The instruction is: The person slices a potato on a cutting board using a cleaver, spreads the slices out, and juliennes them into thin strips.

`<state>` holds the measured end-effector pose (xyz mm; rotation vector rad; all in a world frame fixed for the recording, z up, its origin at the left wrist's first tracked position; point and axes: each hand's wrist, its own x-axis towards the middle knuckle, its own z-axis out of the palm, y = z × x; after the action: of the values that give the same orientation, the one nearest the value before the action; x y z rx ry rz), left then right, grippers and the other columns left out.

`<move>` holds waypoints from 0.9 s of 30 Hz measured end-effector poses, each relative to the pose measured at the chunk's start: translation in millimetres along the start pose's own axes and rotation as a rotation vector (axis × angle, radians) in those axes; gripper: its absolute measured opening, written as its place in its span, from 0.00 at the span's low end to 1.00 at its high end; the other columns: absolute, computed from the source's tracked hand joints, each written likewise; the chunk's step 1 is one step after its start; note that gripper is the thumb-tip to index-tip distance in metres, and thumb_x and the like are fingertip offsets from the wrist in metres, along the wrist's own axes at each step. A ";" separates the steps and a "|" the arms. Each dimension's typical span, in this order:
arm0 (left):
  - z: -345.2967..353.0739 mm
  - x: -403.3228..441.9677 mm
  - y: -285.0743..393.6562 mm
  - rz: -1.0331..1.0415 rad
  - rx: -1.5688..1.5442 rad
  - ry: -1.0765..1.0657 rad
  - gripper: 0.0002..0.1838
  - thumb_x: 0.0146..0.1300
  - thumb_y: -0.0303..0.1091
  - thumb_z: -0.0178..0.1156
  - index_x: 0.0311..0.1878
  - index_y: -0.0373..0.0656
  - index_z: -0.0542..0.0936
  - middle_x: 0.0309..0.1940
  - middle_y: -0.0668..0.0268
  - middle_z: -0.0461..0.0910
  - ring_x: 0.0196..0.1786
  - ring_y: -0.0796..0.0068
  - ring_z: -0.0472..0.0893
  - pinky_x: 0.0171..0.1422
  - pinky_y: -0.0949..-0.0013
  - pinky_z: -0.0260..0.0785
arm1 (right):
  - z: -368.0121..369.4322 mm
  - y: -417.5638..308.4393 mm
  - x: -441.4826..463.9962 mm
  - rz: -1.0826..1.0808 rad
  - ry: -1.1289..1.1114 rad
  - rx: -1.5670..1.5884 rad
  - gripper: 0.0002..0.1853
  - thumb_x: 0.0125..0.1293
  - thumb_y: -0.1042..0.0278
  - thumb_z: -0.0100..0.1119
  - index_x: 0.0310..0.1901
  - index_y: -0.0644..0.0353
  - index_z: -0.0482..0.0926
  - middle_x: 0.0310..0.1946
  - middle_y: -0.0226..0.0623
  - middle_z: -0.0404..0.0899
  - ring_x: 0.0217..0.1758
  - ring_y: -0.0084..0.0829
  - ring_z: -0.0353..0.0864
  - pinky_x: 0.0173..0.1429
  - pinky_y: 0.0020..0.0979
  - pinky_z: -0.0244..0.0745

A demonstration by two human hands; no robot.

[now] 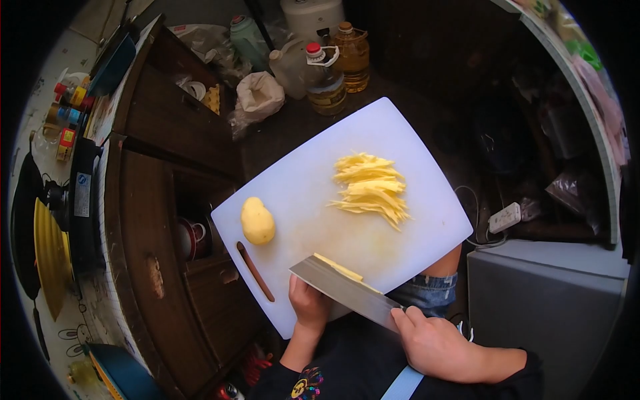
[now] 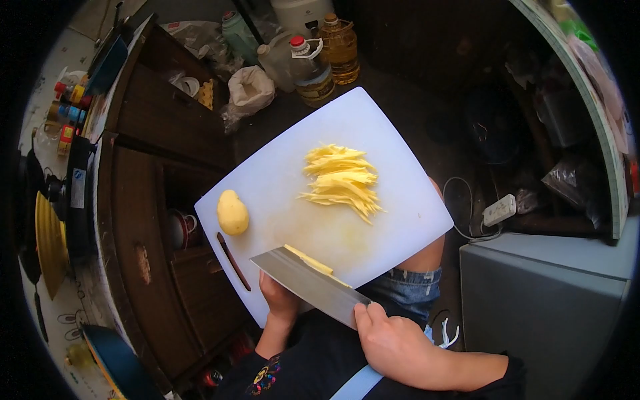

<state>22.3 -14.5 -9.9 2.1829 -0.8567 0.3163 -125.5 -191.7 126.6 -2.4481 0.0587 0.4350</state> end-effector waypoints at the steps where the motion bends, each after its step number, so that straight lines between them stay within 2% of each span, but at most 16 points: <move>1: 0.1 0.2 -0.6 0.005 0.004 -0.001 0.16 0.47 0.20 0.66 0.42 0.38 0.80 0.38 0.55 0.79 0.39 0.49 0.79 0.41 0.57 0.74 | 0.0 0.1 0.8 0.000 -0.002 0.001 0.17 0.62 0.76 0.50 0.51 0.77 0.71 0.31 0.48 0.73 0.19 0.41 0.81 0.22 0.37 0.78; 16: -2.4 -0.7 -2.8 0.008 0.017 -0.056 0.18 0.46 0.21 0.67 0.44 0.36 0.82 0.42 0.52 0.81 0.44 0.44 0.80 0.46 0.54 0.77 | 1.1 1.0 31.1 0.042 -0.055 -0.025 0.16 0.61 0.75 0.51 0.48 0.77 0.72 0.28 0.46 0.72 0.17 0.38 0.79 0.19 0.36 0.76; 25: -1.1 -3.5 -2.7 0.017 0.053 -0.030 0.17 0.43 0.21 0.67 0.41 0.35 0.84 0.38 0.52 0.82 0.44 0.45 0.81 0.48 0.54 0.76 | 12.9 -2.2 59.7 -0.013 0.036 -0.039 0.11 0.60 0.74 0.52 0.43 0.72 0.72 0.28 0.47 0.73 0.17 0.39 0.79 0.20 0.35 0.75; 27: -2.4 -0.4 -0.1 0.015 0.064 -0.036 0.16 0.43 0.20 0.68 0.40 0.34 0.83 0.37 0.52 0.81 0.41 0.47 0.80 0.46 0.55 0.76 | 9.8 1.1 58.5 0.031 -0.033 0.027 0.18 0.60 0.75 0.54 0.51 0.72 0.71 0.33 0.49 0.74 0.22 0.45 0.80 0.26 0.40 0.77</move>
<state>22.2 -12.5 -8.5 2.2489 -0.8943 0.3163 -73.2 -182.8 99.9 -2.4150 0.0883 0.4855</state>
